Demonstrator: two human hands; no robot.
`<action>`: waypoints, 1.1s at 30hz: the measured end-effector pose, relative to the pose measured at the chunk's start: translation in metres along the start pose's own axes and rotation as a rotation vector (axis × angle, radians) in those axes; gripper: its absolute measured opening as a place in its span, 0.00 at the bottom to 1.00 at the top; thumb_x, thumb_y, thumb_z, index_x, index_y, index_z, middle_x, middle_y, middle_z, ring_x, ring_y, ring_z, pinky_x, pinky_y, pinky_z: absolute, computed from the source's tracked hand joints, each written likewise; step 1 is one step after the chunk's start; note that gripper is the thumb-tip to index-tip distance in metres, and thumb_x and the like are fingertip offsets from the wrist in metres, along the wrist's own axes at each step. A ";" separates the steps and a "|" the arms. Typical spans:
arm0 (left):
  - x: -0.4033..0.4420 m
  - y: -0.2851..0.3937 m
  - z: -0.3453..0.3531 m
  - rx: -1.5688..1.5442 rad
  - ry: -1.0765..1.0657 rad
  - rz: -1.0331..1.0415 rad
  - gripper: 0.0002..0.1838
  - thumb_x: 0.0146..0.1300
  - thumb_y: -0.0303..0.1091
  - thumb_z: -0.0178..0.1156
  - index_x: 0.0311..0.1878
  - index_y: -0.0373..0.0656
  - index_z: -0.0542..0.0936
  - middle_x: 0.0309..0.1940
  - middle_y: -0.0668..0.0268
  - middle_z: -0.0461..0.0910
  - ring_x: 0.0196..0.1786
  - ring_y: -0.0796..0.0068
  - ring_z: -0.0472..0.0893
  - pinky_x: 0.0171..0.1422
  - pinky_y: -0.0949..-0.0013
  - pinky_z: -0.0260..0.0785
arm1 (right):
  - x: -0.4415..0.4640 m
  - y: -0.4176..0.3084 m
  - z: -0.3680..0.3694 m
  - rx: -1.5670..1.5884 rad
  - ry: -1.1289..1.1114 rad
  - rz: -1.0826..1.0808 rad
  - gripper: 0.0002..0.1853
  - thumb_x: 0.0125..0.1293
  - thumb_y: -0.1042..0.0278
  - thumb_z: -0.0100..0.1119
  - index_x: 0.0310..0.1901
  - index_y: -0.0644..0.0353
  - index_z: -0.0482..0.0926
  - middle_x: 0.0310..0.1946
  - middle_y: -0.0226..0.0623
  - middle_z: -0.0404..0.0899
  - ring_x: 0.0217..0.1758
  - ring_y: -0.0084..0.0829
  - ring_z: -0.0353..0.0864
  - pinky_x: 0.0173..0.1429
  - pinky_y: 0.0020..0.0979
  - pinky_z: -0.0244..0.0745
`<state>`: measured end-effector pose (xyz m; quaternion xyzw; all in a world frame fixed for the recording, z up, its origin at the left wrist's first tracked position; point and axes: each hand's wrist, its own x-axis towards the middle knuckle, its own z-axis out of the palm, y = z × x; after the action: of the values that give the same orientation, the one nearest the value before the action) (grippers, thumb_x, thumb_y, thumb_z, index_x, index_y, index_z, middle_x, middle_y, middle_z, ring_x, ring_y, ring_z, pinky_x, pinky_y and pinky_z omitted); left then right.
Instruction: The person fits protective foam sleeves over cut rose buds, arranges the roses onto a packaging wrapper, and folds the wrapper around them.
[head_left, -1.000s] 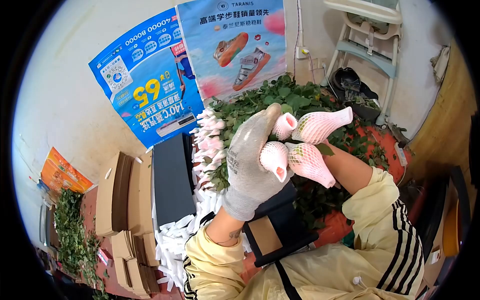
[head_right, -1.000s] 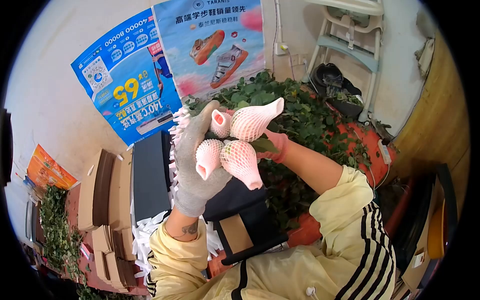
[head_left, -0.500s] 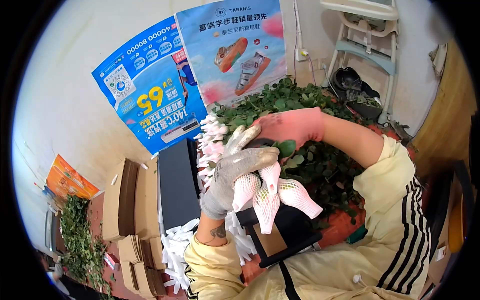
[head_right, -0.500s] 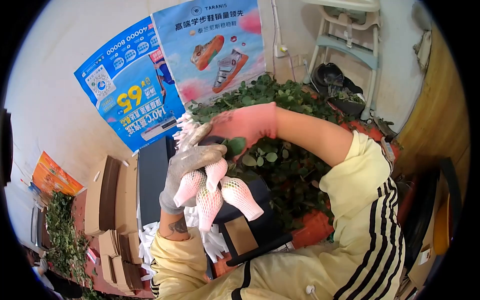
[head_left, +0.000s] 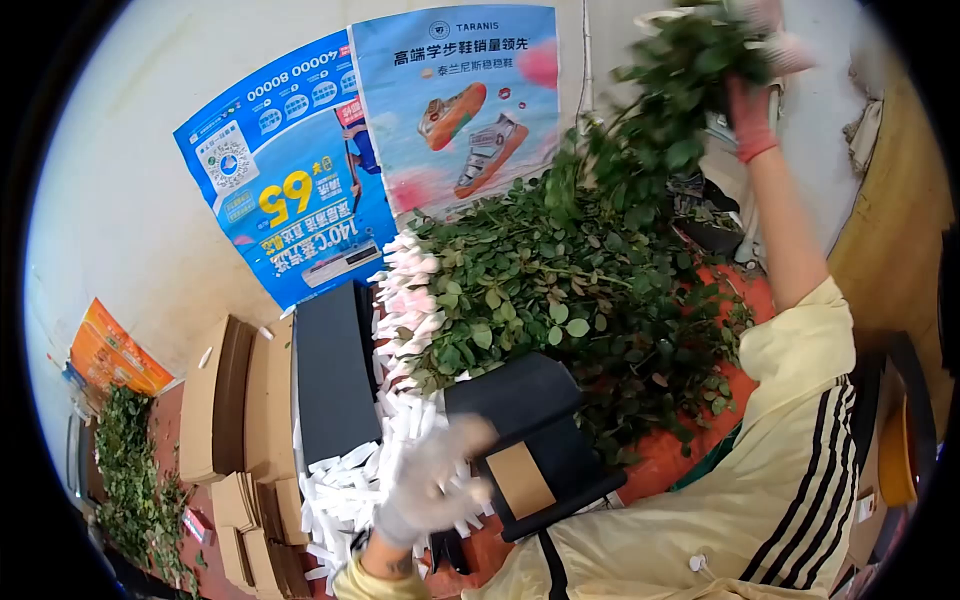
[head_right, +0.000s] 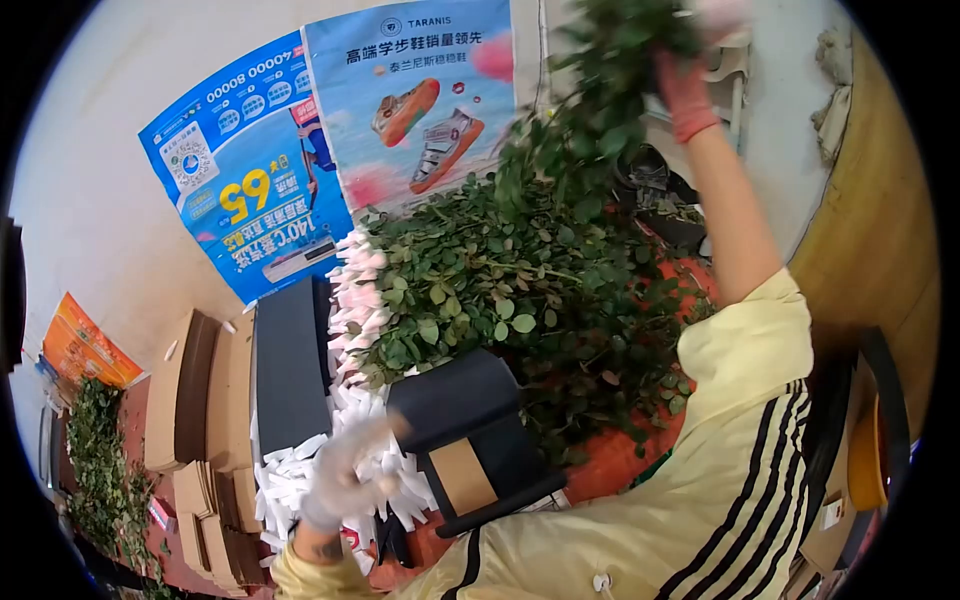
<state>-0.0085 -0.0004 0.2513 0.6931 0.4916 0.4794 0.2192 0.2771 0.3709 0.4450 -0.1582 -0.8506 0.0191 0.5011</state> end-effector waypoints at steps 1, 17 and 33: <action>-0.018 -0.020 0.012 -0.021 -0.163 0.033 0.27 0.53 0.43 0.65 0.53 0.34 0.76 0.50 0.51 0.77 0.56 0.54 0.75 0.60 0.58 0.65 | -0.001 0.010 -0.017 -0.077 0.056 0.044 0.27 0.54 0.68 0.57 0.59 0.57 0.70 0.52 0.40 0.73 0.56 0.37 0.71 0.62 0.37 0.62; -0.119 -0.109 0.087 -0.522 -0.348 -0.682 0.37 0.66 0.56 0.50 0.64 0.32 0.63 0.57 0.53 0.71 0.59 0.65 0.72 0.64 0.67 0.63 | -0.154 -0.140 0.070 -0.600 -1.187 -0.445 0.24 0.58 0.73 0.46 0.59 0.59 0.67 0.42 0.34 0.73 0.45 0.28 0.74 0.46 0.30 0.70; -0.116 -0.147 0.109 -1.036 0.195 -1.146 0.27 0.61 0.48 0.62 0.57 0.39 0.70 0.41 0.61 0.80 0.38 0.73 0.81 0.40 0.72 0.73 | -0.304 -0.142 0.180 -0.127 -1.453 -0.006 0.36 0.54 0.51 0.60 0.62 0.62 0.64 0.59 0.48 0.68 0.57 0.44 0.72 0.54 0.30 0.69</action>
<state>0.0118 -0.0238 0.0372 0.0948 0.5034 0.5186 0.6846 0.2232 0.1706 0.1252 -0.1321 -0.9684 0.0685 -0.2001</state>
